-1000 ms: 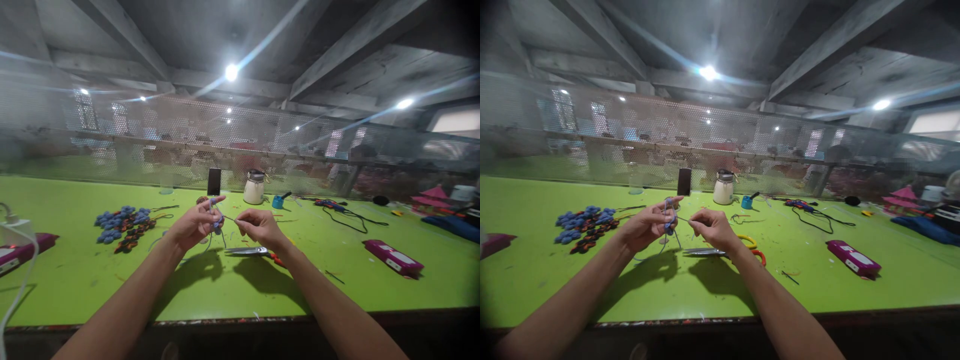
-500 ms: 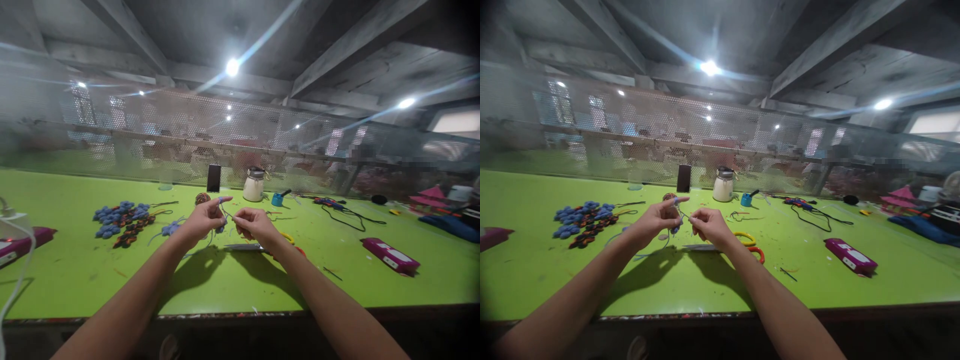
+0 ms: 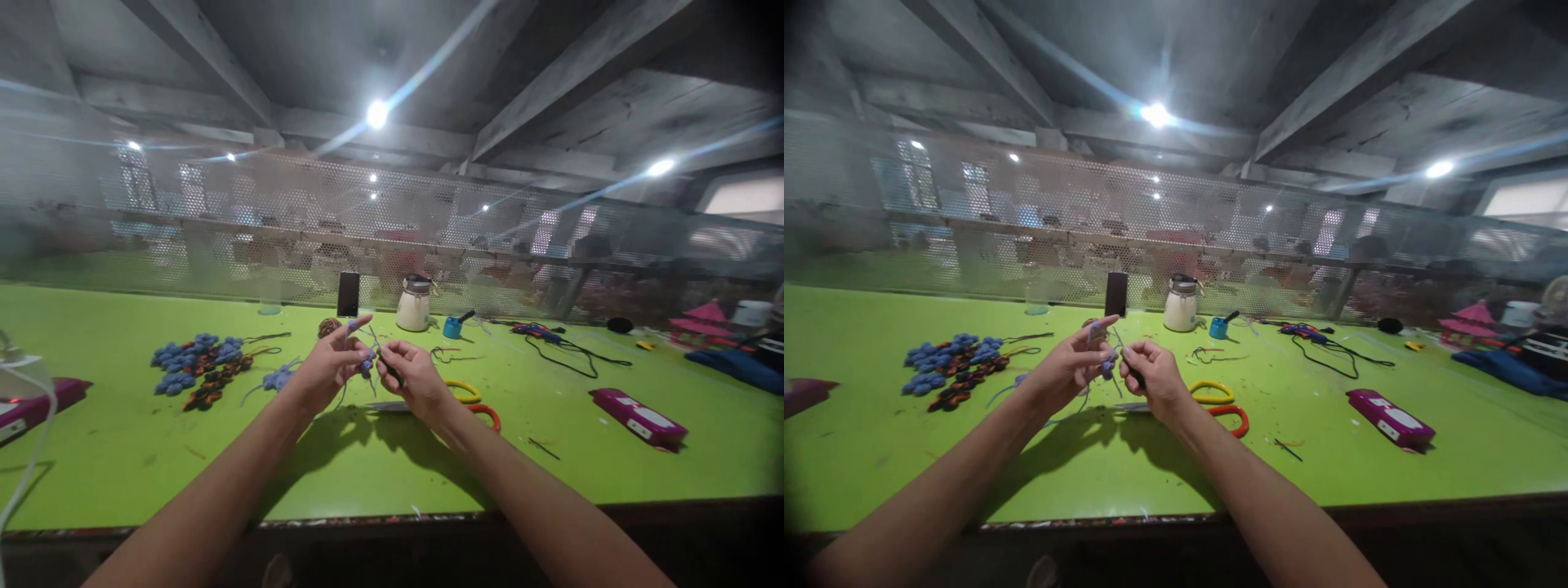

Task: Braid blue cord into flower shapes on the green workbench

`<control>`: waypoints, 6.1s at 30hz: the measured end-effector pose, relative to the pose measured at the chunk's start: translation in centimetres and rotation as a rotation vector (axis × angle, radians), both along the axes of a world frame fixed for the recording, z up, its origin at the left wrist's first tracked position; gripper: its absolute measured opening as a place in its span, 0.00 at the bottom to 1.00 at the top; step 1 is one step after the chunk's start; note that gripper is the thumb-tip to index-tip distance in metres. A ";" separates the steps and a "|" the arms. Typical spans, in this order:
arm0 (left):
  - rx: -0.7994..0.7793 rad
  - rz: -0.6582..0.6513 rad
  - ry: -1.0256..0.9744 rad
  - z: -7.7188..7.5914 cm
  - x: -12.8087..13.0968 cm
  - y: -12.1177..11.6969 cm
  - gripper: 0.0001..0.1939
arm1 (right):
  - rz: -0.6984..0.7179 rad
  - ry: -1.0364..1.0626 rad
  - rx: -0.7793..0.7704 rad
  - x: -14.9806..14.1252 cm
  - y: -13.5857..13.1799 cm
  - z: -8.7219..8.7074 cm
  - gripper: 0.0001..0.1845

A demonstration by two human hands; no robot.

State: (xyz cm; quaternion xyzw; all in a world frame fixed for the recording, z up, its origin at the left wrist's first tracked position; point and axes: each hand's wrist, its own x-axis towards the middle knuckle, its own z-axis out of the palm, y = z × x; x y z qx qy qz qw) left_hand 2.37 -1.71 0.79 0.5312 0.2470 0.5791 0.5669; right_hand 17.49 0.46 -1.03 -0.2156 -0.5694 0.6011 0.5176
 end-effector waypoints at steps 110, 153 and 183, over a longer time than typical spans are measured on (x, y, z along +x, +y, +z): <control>0.090 -0.050 0.214 0.4 -0.9 -0.2 0.52 | -0.051 -0.369 0.305 2.3 0.1 1.7 0.12; 0.237 0.152 0.177 1.1 -0.2 -1.0 0.53 | -0.075 -0.184 0.249 1.5 -0.4 1.3 0.12; 0.374 0.298 0.438 0.5 0.2 -0.6 0.43 | 0.004 -0.096 -0.043 1.9 -0.2 1.4 0.20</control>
